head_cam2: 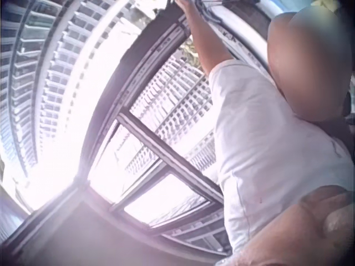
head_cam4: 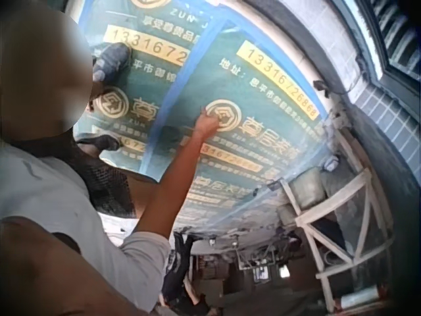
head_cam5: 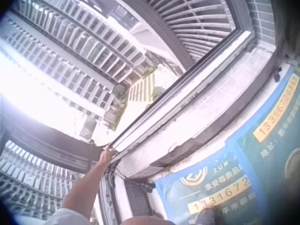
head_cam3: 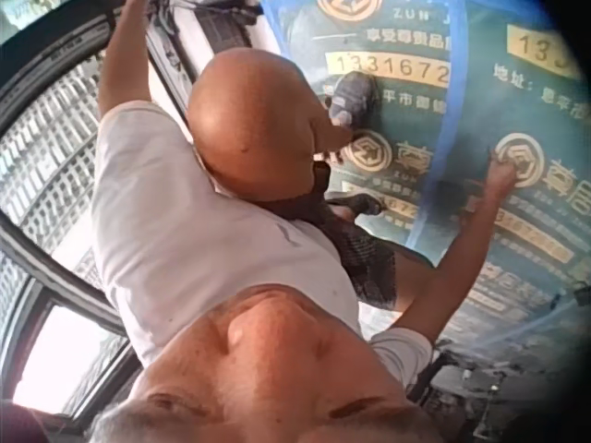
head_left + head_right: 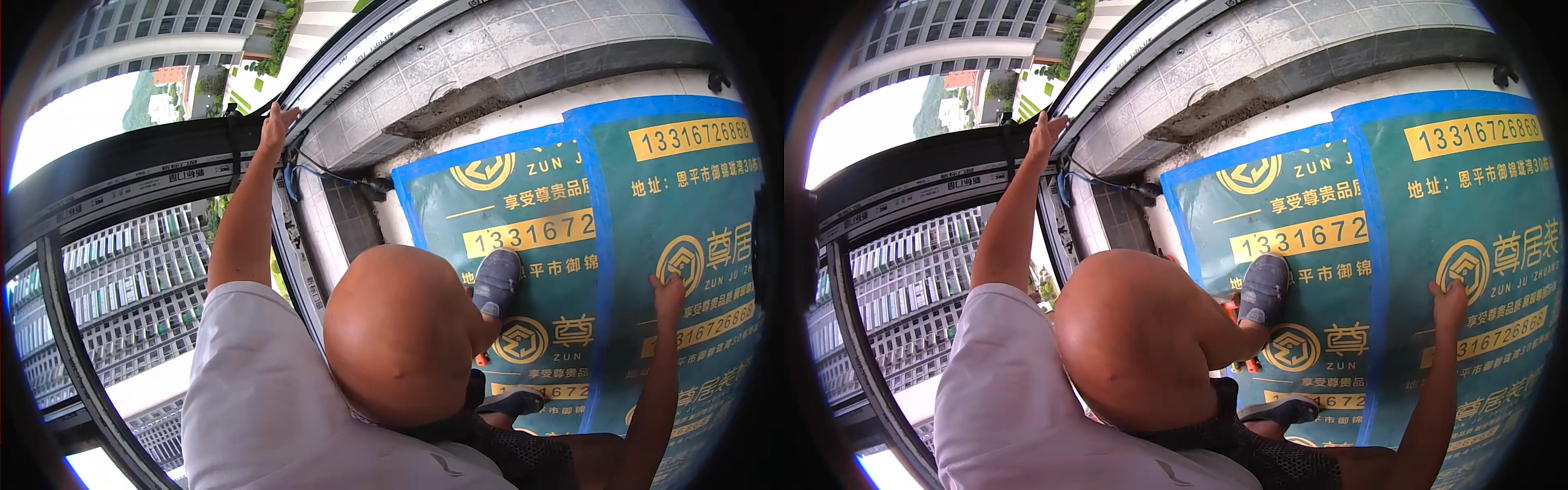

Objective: The recorder is installing and securing a window frame in a high-rise building under renovation.

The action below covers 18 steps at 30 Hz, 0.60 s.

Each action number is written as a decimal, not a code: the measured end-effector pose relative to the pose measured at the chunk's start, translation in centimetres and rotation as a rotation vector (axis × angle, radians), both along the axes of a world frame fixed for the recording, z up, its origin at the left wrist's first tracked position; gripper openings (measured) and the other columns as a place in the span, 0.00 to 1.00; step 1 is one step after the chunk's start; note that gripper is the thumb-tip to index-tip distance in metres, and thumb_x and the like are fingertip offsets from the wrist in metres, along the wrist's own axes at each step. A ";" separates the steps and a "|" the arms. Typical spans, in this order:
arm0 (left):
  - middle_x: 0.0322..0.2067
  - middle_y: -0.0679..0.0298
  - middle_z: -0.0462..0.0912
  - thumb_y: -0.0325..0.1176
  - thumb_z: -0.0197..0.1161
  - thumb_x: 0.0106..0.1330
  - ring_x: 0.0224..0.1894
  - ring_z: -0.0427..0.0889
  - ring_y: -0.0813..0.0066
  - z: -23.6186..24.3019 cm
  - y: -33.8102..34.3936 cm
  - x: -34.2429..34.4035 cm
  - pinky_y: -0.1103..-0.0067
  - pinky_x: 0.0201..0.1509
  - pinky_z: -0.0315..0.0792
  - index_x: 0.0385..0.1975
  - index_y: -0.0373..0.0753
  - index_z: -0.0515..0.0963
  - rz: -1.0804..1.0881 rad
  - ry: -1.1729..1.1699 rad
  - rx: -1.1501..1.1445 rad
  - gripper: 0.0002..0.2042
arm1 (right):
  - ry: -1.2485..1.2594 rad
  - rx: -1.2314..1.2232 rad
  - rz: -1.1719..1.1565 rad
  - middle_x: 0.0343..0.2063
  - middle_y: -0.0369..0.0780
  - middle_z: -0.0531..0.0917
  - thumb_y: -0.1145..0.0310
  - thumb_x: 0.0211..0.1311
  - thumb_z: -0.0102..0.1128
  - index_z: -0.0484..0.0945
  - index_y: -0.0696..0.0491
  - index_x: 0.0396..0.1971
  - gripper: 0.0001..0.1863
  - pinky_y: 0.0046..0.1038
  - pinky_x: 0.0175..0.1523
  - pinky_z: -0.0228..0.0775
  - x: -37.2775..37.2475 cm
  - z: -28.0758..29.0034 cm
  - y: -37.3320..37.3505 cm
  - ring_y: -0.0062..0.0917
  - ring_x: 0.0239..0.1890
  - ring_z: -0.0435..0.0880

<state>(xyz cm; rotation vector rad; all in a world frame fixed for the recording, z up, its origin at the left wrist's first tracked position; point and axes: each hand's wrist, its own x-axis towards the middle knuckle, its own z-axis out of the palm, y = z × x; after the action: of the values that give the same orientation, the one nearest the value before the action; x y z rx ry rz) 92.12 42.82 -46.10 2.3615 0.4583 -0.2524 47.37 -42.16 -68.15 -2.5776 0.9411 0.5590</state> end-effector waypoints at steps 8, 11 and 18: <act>0.52 0.44 0.88 0.66 0.24 0.80 0.58 0.84 0.54 -0.4 2.7 2.3 0.67 0.69 0.69 0.60 0.35 0.85 -0.222 0.058 0.263 0.45 | -0.044 -0.094 0.000 0.22 0.49 0.76 0.45 0.64 0.74 0.71 0.59 0.27 0.30 0.45 0.36 0.69 -1.0 -1.6 1.0 0.49 0.27 0.76; 0.50 0.50 0.90 0.68 0.28 0.80 0.59 0.84 0.58 1.0 1.8 3.8 0.70 0.67 0.70 0.57 0.33 0.86 -0.242 0.106 0.282 0.45 | -0.036 -0.128 -0.014 0.23 0.49 0.77 0.40 0.67 0.69 0.72 0.59 0.26 0.33 0.45 0.37 0.69 -1.1 -1.0 2.1 0.49 0.29 0.78; 0.64 0.46 0.81 0.61 0.31 0.84 0.70 0.78 0.59 -1.1 -4.0 1.6 0.72 0.77 0.65 0.64 0.23 0.77 -0.150 0.096 -0.057 0.42 | -0.030 -0.137 -0.031 0.24 0.47 0.83 0.32 0.72 0.57 0.75 0.55 0.25 0.36 0.48 0.37 0.72 -4.0 2.4 6.8 0.50 0.30 0.82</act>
<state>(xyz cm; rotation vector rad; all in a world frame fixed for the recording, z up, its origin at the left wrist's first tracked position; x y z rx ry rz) 93.68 38.78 -47.21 2.3377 0.3141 -0.4442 43.41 -35.37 -65.71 -2.6786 1.0412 0.4611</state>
